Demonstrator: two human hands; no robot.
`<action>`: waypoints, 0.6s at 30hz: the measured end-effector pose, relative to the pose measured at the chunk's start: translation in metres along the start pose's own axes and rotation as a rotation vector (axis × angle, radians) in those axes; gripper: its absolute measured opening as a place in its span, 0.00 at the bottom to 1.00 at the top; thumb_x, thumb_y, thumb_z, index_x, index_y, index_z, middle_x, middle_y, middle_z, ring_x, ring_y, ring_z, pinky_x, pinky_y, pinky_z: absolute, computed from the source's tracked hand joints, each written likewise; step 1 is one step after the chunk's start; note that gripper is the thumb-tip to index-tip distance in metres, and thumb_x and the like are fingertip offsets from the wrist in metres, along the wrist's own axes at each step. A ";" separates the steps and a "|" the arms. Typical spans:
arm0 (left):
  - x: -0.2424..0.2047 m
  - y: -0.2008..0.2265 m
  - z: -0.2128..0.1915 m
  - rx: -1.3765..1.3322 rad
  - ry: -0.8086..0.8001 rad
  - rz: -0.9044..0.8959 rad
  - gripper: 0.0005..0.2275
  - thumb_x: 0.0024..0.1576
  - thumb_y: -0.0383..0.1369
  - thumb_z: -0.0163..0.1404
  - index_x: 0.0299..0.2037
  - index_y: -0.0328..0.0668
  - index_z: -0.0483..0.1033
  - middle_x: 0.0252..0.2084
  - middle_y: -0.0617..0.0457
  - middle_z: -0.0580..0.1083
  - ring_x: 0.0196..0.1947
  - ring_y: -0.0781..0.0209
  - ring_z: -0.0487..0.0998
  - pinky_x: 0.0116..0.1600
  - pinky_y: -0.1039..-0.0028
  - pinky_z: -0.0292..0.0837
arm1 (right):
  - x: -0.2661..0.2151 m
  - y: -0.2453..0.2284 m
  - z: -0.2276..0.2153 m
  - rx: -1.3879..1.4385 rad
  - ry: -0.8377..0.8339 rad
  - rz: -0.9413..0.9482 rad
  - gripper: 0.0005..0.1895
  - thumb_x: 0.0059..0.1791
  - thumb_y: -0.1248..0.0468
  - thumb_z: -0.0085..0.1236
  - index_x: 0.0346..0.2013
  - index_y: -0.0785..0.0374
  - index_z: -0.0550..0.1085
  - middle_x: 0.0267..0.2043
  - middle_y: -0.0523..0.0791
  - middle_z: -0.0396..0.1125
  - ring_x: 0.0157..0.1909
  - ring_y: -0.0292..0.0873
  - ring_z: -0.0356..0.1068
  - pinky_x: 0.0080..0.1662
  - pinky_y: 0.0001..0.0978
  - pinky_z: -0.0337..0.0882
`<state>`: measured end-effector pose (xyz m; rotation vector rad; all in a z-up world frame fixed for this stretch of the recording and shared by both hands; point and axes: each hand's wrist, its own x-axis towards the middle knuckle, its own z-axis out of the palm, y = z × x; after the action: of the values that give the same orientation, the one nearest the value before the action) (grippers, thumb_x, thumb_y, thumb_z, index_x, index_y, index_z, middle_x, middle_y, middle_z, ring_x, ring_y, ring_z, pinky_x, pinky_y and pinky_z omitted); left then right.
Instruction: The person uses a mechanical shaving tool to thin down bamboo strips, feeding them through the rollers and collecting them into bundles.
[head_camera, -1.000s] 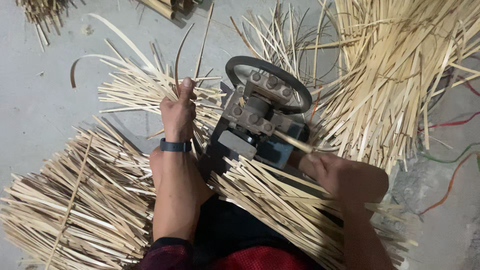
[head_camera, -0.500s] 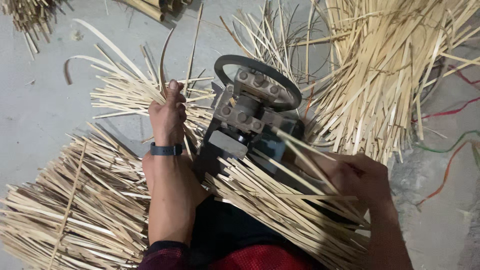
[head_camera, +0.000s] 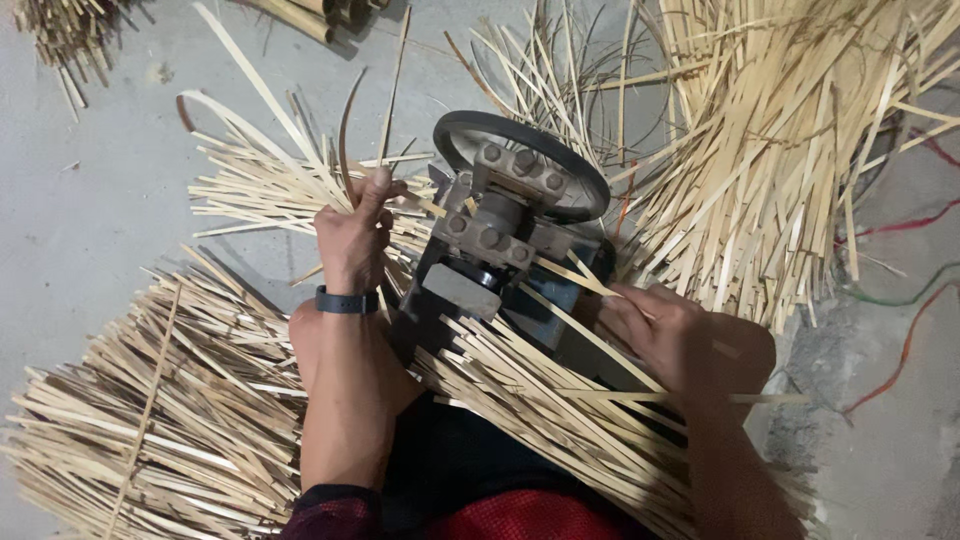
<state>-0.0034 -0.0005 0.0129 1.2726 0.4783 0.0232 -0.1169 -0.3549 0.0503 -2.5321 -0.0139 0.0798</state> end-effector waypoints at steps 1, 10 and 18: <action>-0.001 -0.001 0.002 0.028 0.003 0.007 0.16 0.60 0.38 0.61 0.39 0.27 0.83 0.29 0.52 0.77 0.21 0.73 0.66 0.21 0.82 0.54 | -0.003 0.001 -0.004 -0.010 0.008 -0.050 0.12 0.52 0.61 0.59 0.46 0.62 0.82 0.29 0.49 0.75 0.24 0.39 0.73 0.27 0.34 0.73; 0.010 -0.018 0.009 -0.118 0.030 0.133 0.09 0.60 0.29 0.57 0.43 0.26 0.80 0.36 0.45 0.82 0.35 0.61 0.84 0.43 0.72 0.83 | -0.028 0.062 0.017 -0.222 -0.020 -0.116 0.19 0.50 0.51 0.62 0.44 0.64 0.81 0.30 0.51 0.74 0.28 0.42 0.73 0.32 0.38 0.72; 0.014 0.006 -0.005 -0.376 0.069 0.159 0.14 0.63 0.37 0.54 0.49 0.32 0.76 0.28 0.52 0.75 0.25 0.67 0.76 0.21 0.81 0.62 | -0.072 0.091 0.055 -0.048 -0.510 0.023 0.17 0.49 0.51 0.58 0.45 0.56 0.83 0.39 0.48 0.77 0.40 0.42 0.75 0.43 0.41 0.78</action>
<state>0.0088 0.0094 0.0133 0.9388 0.4084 0.2796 -0.1931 -0.4006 -0.0427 -2.4905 -0.1900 0.7366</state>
